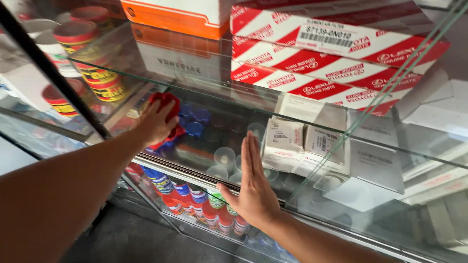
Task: The person removes small white boxes from a glass display shelf, places them into a cardboard box on the floor, and then wipes the shelf with a red cloth. The person then wipes the boxes and places them back on the shelf.
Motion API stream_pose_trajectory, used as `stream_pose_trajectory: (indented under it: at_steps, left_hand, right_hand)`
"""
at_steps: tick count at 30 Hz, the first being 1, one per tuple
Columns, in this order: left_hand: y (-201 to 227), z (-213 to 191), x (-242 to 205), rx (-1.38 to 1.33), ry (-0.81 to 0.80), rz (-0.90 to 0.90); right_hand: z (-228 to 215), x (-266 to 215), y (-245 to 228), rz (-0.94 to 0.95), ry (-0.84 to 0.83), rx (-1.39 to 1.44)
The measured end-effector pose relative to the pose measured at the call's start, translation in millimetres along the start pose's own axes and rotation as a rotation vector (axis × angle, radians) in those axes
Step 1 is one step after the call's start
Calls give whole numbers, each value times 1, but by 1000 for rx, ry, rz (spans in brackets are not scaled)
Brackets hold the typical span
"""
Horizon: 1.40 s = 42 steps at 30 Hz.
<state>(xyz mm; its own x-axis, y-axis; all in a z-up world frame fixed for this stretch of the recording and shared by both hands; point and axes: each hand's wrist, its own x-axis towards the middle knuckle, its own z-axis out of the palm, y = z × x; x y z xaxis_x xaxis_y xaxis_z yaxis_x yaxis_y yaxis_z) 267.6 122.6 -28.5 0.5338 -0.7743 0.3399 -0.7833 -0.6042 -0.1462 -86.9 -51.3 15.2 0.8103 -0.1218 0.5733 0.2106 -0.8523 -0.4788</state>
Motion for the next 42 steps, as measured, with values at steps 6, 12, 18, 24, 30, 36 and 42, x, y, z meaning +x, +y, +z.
stream_pose_trajectory:
  at_steps: [6, 12, 18, 24, 30, 36, 42]
  left_hand:
    - [43, 20, 56, -226, -36, -483]
    - [144, -18, 100, -462, -253, -369]
    - [204, -46, 94, -796, 24, 266]
    - [219, -109, 154, -2033, 178, -767]
    - [221, -122, 182, -2462, 213, -834]
    - [182, -84, 190, -2597, 293, -788]
    - [116, -60, 183, -2698, 427, -705]
  right_hand:
    - [1, 1, 0, -11, -1, 46]
    - [1, 2, -3, 43, -11, 73]
    - [1, 3, -4, 63, -21, 112]
    - [-1, 3, -3, 0, 2, 51]
    - [-1, 2, -4, -13, 14, 67]
    - [0, 1, -3, 25, -7, 82]
    - [0, 2, -5, 44, -31, 75]
